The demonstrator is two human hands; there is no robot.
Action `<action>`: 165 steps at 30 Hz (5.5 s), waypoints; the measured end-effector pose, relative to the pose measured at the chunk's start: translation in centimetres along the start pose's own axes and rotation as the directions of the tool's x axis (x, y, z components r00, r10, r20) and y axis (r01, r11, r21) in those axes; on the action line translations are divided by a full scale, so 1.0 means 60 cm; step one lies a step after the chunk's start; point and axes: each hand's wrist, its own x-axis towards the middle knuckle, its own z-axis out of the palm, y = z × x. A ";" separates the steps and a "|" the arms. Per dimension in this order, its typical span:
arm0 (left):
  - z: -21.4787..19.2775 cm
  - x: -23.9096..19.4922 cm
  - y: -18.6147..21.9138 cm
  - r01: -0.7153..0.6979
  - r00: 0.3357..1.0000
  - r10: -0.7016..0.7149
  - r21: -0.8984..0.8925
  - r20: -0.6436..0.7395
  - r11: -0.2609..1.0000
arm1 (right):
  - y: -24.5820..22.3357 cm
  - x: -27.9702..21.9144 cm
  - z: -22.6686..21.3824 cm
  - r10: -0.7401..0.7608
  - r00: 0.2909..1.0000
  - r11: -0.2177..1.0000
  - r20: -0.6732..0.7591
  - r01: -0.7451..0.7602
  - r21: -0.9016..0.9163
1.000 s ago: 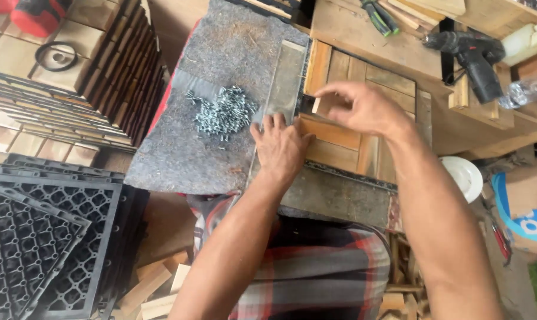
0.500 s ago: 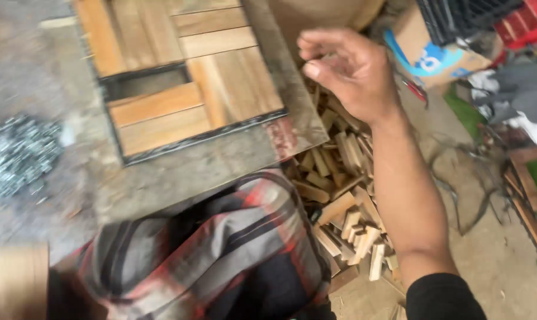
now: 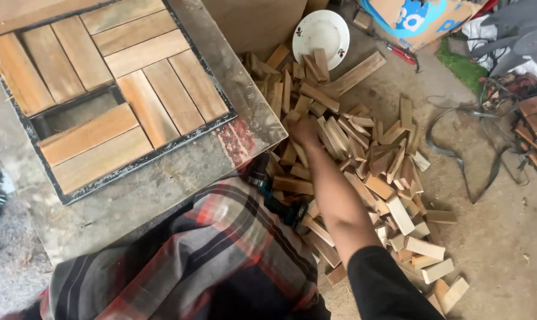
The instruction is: Assembling wooden slats onto a plastic grid base and fastening them with screws using a power drill.
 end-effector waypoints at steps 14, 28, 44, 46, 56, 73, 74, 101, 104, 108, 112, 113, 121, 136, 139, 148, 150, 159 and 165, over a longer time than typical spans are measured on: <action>0.188 0.149 -0.112 -0.895 0.337 0.721 -0.032 0.605 0.445 | 0.008 -0.202 -0.224 -0.721 0.471 -0.118 -0.508 0.639 0.760; 0.143 0.197 -0.130 -0.083 0.629 0.628 -0.763 0.459 0.641 | -0.214 -0.440 -0.049 -0.985 0.162 0.110 -0.067 0.868 0.485; 0.188 0.474 -0.046 -0.707 0.648 0.484 0.701 0.588 0.094 | -0.307 -0.389 0.012 -0.915 0.398 0.386 0.068 0.812 0.438; 0.187 0.482 -0.045 -0.760 0.624 0.469 0.625 0.625 0.178 | -0.320 -0.376 0.025 -0.907 0.407 0.415 0.106 0.826 0.381; 0.099 0.515 -0.099 -0.396 0.856 0.517 0.677 0.026 0.621 | -0.457 -0.279 0.089 -0.794 0.516 0.451 0.322 0.855 -0.258; 0.097 0.420 -0.085 -0.395 0.792 0.565 0.899 0.230 0.189 | -0.516 -0.277 0.163 -0.777 0.400 0.018 0.487 0.787 -0.617; 0.111 0.425 -0.105 -0.491 0.779 0.563 0.827 0.276 0.273 | -0.517 -0.271 0.167 -0.720 0.460 0.041 0.520 0.776 -0.630; -0.021 0.388 -0.116 -0.524 0.847 0.461 0.555 0.264 0.645 | -0.444 -0.377 0.021 -0.400 0.883 0.848 0.244 0.458 -0.266; -0.005 0.495 -0.126 -0.451 0.742 0.667 0.783 0.064 0.427 | -0.433 -0.391 0.036 -0.566 0.803 0.773 0.190 0.596 -0.216; 0.045 0.609 -0.039 -0.560 0.671 0.738 0.699 0.067 0.445 | -0.403 -0.355 0.054 -0.637 0.753 0.695 0.164 0.654 -0.300; 0.071 0.642 -0.002 -0.549 0.740 0.630 0.754 0.237 0.361 | -0.408 -0.333 0.063 -0.637 0.747 0.661 0.189 0.656 -0.365; 0.077 0.634 -0.007 -0.564 0.746 0.611 0.739 0.265 0.368 | -0.405 -0.328 0.066 -0.583 0.781 0.668 0.224 0.617 -0.416; 0.075 0.600 -0.015 -0.570 0.725 0.615 0.771 0.309 0.284 | -0.429 -0.340 0.058 -0.546 0.778 0.619 0.312 0.625 -0.476; -0.004 0.459 -0.129 -0.868 0.490 0.728 0.349 0.480 0.354 | -0.379 -0.304 0.050 -0.836 0.497 0.429 0.233 0.857 -0.287; -0.132 0.358 -0.195 -0.796 0.604 0.762 0.132 0.233 0.590 | -0.385 -0.348 0.024 -0.749 0.608 0.556 0.264 0.793 -0.250; -0.287 0.178 -0.636 -0.274 0.612 0.396 0.287 -0.684 0.918 | -0.478 -0.590 0.093 -0.920 -0.036 0.035 0.389 0.984 0.172; -0.279 0.124 -0.709 -0.091 0.518 0.203 0.182 -0.831 0.979 | -0.501 -0.693 0.169 -0.823 -0.238 -0.057 0.515 0.938 0.342; -0.343 0.125 -0.898 0.044 -0.001 0.196 0.196 -0.981 0.980 | -0.353 -0.858 0.705 -0.255 -0.137 0.151 0.957 0.972 0.179; -0.452 0.153 -1.023 -0.432 0.177 -0.686 -0.682 -0.706 0.590 | -0.230 -0.831 0.734 -0.088 -0.036 0.355 0.995 0.932 0.066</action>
